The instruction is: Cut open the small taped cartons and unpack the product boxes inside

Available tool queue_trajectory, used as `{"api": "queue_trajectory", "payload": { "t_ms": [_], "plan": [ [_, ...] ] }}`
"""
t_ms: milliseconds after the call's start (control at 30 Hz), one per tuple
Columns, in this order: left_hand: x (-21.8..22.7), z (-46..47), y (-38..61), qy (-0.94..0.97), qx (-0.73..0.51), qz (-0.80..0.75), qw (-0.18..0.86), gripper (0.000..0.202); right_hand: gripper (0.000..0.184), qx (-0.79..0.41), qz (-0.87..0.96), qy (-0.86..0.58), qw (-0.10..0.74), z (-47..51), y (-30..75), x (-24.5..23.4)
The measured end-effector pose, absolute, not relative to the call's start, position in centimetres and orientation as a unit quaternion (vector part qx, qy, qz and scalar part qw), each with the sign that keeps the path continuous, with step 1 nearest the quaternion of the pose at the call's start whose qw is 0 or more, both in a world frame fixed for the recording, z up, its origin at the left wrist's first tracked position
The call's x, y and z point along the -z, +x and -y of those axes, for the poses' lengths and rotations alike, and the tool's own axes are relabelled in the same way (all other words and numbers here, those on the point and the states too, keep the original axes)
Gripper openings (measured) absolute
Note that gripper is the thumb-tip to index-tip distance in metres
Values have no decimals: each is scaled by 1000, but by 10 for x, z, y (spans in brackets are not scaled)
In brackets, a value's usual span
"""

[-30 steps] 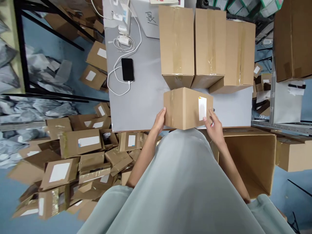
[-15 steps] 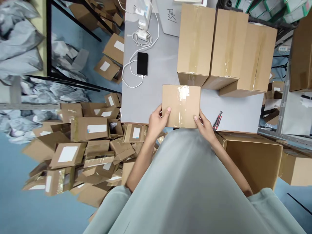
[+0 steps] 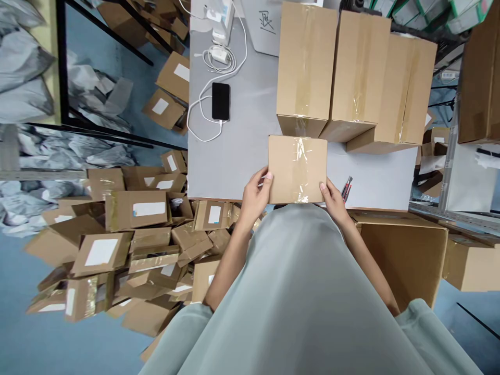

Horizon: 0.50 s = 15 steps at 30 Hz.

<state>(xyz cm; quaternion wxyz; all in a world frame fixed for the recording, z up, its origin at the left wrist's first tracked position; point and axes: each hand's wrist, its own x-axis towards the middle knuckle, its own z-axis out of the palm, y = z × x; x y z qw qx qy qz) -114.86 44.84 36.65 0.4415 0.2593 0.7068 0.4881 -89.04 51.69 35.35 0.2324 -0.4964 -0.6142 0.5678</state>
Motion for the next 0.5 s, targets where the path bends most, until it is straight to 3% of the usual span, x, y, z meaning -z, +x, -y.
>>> {"api": "queue_trajectory", "payload": {
  "t_ms": [133, 300, 500],
  "plan": [
    [-332, -456, -1156, 225, -491, -698, 471, 47, 89, -542, 584, -547, 255, -527, -842, -337],
    [-283, -481, -1141, 141, -419, -747, 496, 40, 93, -443, 542, -640, 318, -533, -789, -332],
    [-266, -498, -1105, 170, -438, -699, 540, 28, 88, -448, 572, -628, 278, -527, -796, -354]
  ]
}}
